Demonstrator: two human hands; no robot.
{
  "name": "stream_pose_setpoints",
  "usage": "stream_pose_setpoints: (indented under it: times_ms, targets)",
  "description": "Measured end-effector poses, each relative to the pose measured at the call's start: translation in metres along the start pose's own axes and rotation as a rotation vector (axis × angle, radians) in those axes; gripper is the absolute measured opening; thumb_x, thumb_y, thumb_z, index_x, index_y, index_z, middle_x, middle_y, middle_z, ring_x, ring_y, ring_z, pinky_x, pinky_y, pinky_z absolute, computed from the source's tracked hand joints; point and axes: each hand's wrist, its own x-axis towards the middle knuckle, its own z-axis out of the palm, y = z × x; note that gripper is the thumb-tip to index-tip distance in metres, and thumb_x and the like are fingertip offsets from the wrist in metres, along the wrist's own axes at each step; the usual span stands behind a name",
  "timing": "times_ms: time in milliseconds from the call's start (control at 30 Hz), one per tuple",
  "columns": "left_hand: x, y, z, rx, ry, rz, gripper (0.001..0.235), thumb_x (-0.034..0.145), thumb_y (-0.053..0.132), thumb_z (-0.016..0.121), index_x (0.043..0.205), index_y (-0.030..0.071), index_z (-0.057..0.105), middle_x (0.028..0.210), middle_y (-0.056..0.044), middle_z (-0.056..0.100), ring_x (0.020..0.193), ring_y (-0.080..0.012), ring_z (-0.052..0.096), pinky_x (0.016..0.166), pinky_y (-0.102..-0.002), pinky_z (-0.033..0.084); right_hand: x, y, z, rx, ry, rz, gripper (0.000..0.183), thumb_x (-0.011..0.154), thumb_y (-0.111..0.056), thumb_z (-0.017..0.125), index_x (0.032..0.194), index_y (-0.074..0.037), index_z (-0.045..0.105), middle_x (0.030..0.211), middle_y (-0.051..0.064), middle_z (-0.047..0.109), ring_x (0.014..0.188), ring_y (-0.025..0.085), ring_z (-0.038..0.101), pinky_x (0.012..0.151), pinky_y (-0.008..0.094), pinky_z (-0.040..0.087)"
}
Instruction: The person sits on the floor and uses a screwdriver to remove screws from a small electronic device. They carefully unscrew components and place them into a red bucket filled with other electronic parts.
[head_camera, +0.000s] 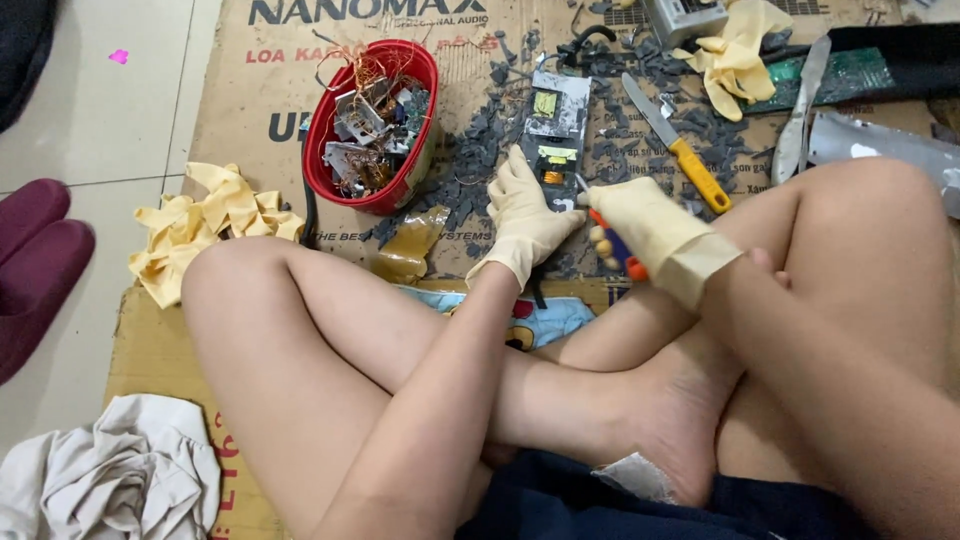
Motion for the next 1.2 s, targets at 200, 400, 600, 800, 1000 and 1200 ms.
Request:
stream_pose_setpoints:
  times_ms: [200,400,600,800,1000,1200]
  targets:
    - [0.0,-0.004,-0.003,-0.07,-0.022,0.031,0.136,0.063,0.043,0.094,0.16,0.006,0.006,0.152,-0.014,0.03,0.143,-0.0394,0.029,0.117,-0.05,0.029,0.012,0.019,0.002,0.03,0.035,-0.024,0.027,0.085,-0.03,0.058,0.087,-0.007,0.072,0.064,0.017,0.067,0.047,0.025,0.066,0.041,0.044,0.056]
    - [0.015,-0.021,0.01,-0.104,-0.017,0.015,0.105,0.085,0.047,0.072,0.161,0.012,0.009,0.153,-0.011,0.032,0.146,-0.0373,0.029,0.117,-0.05,0.031,0.007,0.018,-0.003,-0.028,-0.006,0.003,0.035,0.091,-0.033,0.055,0.092,-0.001,0.068,0.065,0.012,0.064,0.046,0.02,0.061,0.043,0.039,0.055]
    - [0.013,-0.02,0.014,-0.09,0.033,-0.004,0.107,0.082,0.042,0.078,0.161,0.013,0.011,0.153,-0.011,0.033,0.144,-0.0376,0.031,0.117,-0.051,0.031,0.036,0.031,0.003,-0.071,0.003,-0.052,0.036,0.089,-0.031,0.053,0.079,0.001,0.069,0.059,0.014,0.058,0.039,0.021,0.056,0.036,0.038,0.049]
    - [0.015,-0.019,0.011,-0.09,-0.004,-0.041,0.109,0.081,0.044,0.078,0.162,0.013,0.01,0.155,-0.008,0.029,0.145,-0.0361,0.029,0.118,-0.049,0.029,0.004,0.013,0.001,-0.147,-0.022,-0.043,0.04,0.092,-0.03,0.049,0.08,0.004,0.066,0.06,0.01,0.053,0.04,0.018,0.052,0.037,0.036,0.045]
    - [0.017,-0.021,0.015,-0.099,0.007,-0.031,0.11,0.082,0.043,0.078,0.162,0.011,0.01,0.155,-0.009,0.029,0.145,-0.0368,0.028,0.118,-0.051,0.028,0.017,0.027,0.006,-0.149,-0.011,-0.092,0.044,0.095,-0.029,0.048,0.081,0.008,0.068,0.058,0.014,0.053,0.038,0.021,0.052,0.032,0.039,0.044]
    - [0.014,-0.018,0.013,-0.09,-0.003,-0.028,0.11,0.083,0.04,0.078,0.162,0.01,0.008,0.154,-0.01,0.029,0.145,-0.0373,0.028,0.118,-0.051,0.028,0.027,0.032,0.017,-0.074,-0.015,-0.051,0.046,0.094,-0.031,0.046,0.078,0.006,0.067,0.054,0.011,0.05,0.035,0.021,0.05,0.031,0.041,0.044]
